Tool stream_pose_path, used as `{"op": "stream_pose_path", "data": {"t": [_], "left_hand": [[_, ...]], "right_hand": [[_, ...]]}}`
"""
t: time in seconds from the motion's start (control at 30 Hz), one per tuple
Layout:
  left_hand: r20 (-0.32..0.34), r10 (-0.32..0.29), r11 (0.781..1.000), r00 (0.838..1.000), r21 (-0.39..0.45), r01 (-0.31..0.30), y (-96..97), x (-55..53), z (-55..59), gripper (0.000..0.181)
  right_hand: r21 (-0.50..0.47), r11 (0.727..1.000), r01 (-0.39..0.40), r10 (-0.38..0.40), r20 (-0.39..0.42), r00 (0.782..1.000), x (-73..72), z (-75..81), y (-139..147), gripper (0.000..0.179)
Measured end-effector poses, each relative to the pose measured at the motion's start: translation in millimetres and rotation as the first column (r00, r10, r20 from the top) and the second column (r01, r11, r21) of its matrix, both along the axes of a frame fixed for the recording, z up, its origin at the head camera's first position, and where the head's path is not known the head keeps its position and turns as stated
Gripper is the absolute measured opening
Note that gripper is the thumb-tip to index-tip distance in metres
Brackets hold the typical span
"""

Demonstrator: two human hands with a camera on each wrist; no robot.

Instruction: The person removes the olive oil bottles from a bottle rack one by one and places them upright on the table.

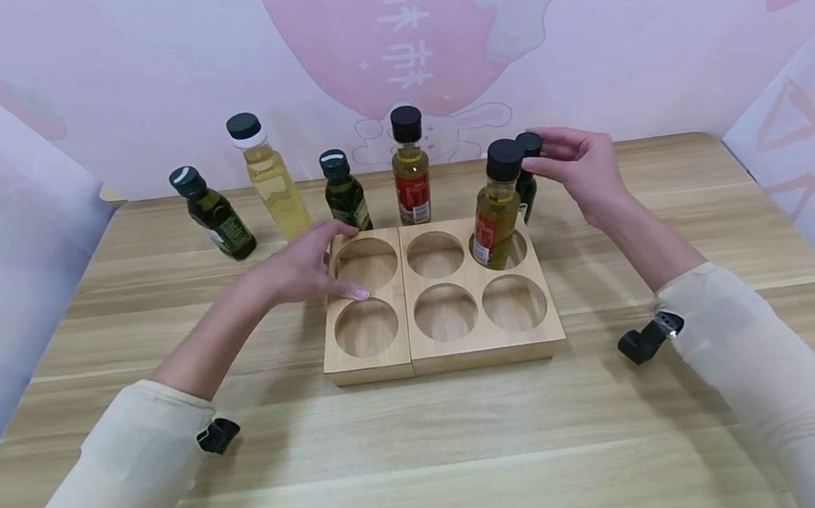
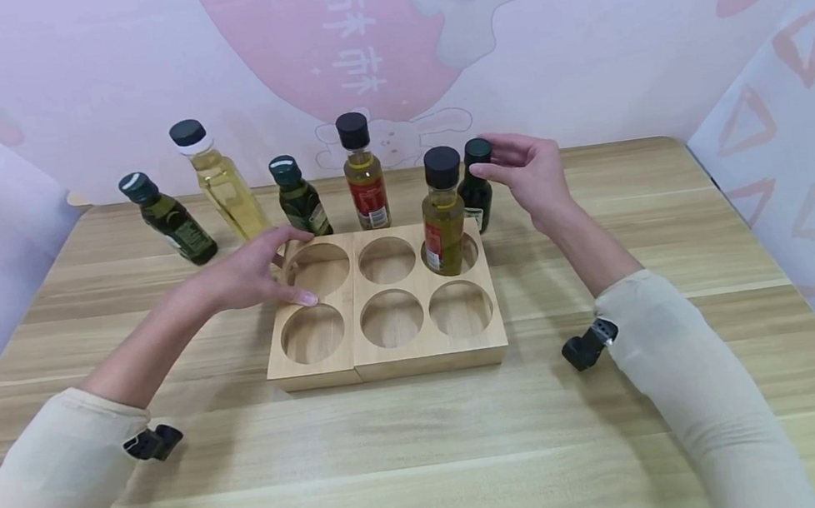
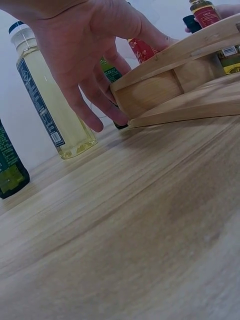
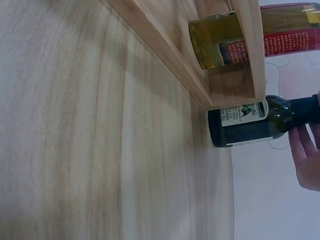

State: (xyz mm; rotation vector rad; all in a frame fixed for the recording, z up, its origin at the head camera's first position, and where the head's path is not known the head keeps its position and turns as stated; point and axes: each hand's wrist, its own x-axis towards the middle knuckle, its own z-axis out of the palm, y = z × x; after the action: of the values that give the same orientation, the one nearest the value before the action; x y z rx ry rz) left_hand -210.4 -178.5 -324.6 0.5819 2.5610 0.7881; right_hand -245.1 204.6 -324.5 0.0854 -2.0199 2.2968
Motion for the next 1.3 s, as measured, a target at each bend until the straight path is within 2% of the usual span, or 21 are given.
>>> {"op": "stream_pose_path", "data": {"t": [0.3,0.5,0.83,1.07,1.3], "left_hand": [[0.008,0.0,1.0,1.0,0.003,-0.001,-0.8,0.2,-0.2,0.091],[0.002,-0.007,1.0,1.0,0.004,0.007,-1.4,0.9,-0.4,0.091],[-0.005,-0.014,1.0,1.0,0.006,0.014,-0.1,0.5,0.8,0.093],[-0.014,-0.018,1.0,1.0,0.002,0.019,-0.6,-0.7,-1.2,0.091],[-0.003,-0.01,1.0,1.0,-0.002,0.01,-1.8,-0.3,-0.9,0.091]], "right_hand": [[0.115,0.993,-0.014,0.011,0.025,1.0,8.2,5.4,5,0.052],[0.186,0.982,-0.01,0.013,-0.012,1.0,15.1,12.0,10,0.056],[0.045,0.999,0.027,-0.023,-0.091,0.996,27.3,27.8,19,0.051],[-0.036,0.999,-0.012,0.007,-0.153,0.988,36.1,39.5,15,0.046],[-0.044,0.998,-0.045,0.034,-0.221,0.975,44.9,49.2,4,0.035]]}}
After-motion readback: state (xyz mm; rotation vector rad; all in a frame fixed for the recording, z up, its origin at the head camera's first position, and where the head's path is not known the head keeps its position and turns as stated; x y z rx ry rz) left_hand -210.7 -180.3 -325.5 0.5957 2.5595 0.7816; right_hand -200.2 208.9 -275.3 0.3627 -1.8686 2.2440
